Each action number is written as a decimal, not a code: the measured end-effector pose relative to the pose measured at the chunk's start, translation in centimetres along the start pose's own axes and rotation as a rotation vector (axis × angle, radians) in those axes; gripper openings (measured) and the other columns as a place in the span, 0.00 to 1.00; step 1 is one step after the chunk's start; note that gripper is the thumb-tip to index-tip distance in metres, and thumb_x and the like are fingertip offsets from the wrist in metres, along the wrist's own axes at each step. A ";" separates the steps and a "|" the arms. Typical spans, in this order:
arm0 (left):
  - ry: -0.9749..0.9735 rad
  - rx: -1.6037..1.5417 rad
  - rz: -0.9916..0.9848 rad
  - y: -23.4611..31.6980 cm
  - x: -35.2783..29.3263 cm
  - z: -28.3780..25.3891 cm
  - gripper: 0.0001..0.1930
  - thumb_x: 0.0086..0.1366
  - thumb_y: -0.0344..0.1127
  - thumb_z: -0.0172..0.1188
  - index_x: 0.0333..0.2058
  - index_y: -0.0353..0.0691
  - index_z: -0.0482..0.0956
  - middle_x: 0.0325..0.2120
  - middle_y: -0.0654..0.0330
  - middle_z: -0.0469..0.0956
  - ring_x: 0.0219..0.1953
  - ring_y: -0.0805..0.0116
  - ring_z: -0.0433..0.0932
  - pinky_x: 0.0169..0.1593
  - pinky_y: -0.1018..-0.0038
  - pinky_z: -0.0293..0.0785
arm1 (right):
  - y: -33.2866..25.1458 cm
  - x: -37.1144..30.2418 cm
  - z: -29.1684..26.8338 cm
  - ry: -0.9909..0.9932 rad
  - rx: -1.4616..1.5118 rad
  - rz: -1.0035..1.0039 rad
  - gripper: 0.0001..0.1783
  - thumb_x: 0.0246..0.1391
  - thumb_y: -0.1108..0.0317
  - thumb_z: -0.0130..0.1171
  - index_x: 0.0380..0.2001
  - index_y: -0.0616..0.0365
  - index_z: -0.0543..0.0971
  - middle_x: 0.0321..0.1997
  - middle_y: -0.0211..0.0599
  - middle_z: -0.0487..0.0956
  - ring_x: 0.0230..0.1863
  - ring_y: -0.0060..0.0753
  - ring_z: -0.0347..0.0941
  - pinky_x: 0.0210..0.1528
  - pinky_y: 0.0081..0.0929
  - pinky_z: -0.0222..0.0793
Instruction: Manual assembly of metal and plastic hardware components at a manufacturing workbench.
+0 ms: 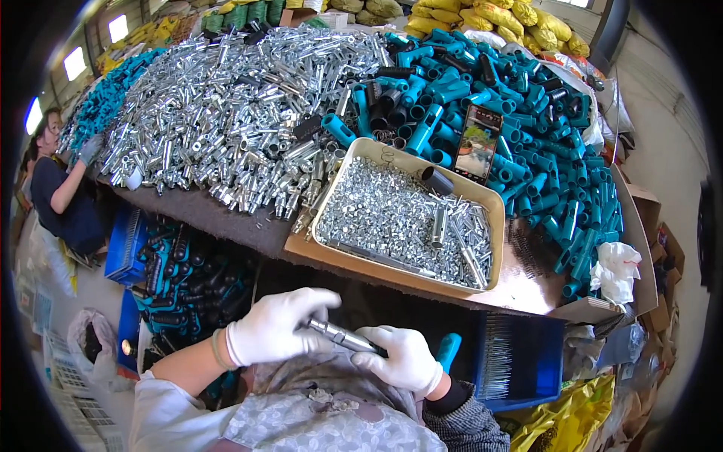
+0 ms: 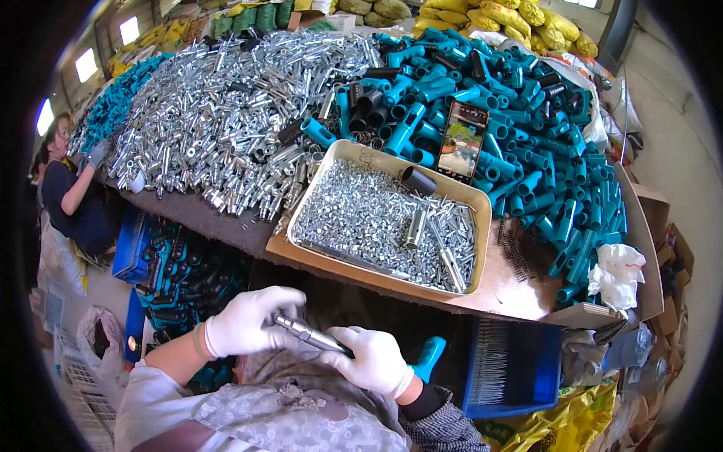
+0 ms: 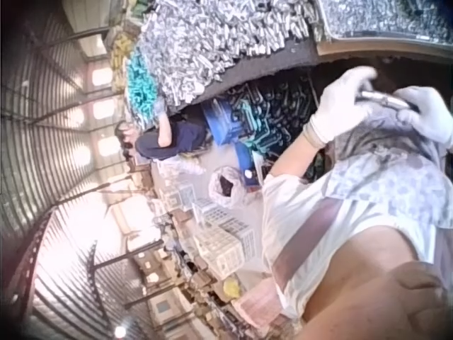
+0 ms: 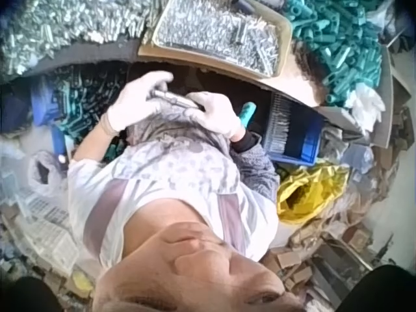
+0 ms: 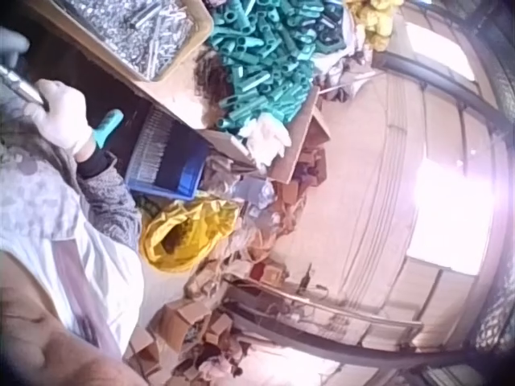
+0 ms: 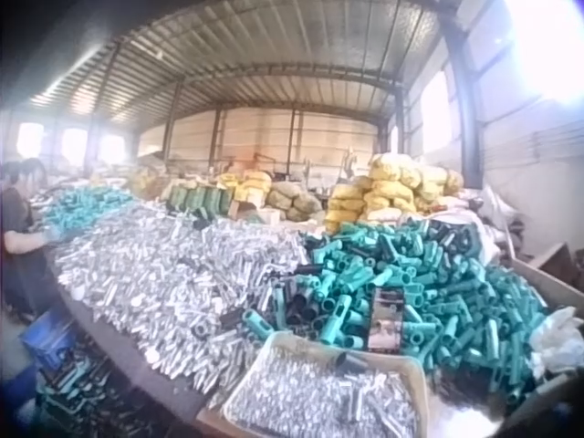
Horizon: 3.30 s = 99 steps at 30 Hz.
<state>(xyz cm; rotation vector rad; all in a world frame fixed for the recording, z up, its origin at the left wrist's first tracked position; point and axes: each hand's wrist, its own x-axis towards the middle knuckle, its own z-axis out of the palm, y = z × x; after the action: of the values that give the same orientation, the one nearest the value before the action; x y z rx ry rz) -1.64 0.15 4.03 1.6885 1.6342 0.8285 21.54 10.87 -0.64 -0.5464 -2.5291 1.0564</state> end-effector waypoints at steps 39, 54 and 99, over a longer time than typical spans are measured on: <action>-0.320 -0.918 1.113 6.8 2.5 3.3 0.12 0.68 0.30 0.52 0.26 0.31 0.77 0.24 0.56 0.79 0.26 0.68 0.78 0.32 0.72 0.74 | -4.4 3.7 2.4 -0.184 0.318 -0.296 0.12 0.45 0.65 0.66 0.35 0.53 0.81 0.28 0.44 0.81 0.30 0.52 0.79 0.32 0.37 0.74; -0.276 -1.138 1.012 4.9 3.2 4.9 0.04 0.63 0.24 0.56 0.30 0.30 0.78 0.23 0.55 0.78 0.26 0.64 0.78 0.30 0.72 0.73 | -0.9 2.7 3.1 -0.122 0.355 -0.384 0.21 0.45 0.60 0.69 0.43 0.56 0.82 0.30 0.44 0.81 0.31 0.51 0.78 0.36 0.36 0.76; 0.020 -0.210 0.212 -2.5 4.3 2.4 0.50 0.52 0.55 0.74 0.66 0.34 0.60 0.53 0.47 0.76 0.53 0.57 0.78 0.57 0.62 0.73 | 0.8 2.2 3.0 0.578 1.226 0.282 0.11 0.63 0.69 0.54 0.43 0.66 0.76 0.26 0.36 0.76 0.30 0.29 0.72 0.41 0.34 0.72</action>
<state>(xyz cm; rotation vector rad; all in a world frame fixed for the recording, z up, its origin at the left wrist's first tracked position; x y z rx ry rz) -1.07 4.45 0.57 1.7253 1.3433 1.0831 18.44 10.59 -2.87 -0.6631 -1.0094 1.8994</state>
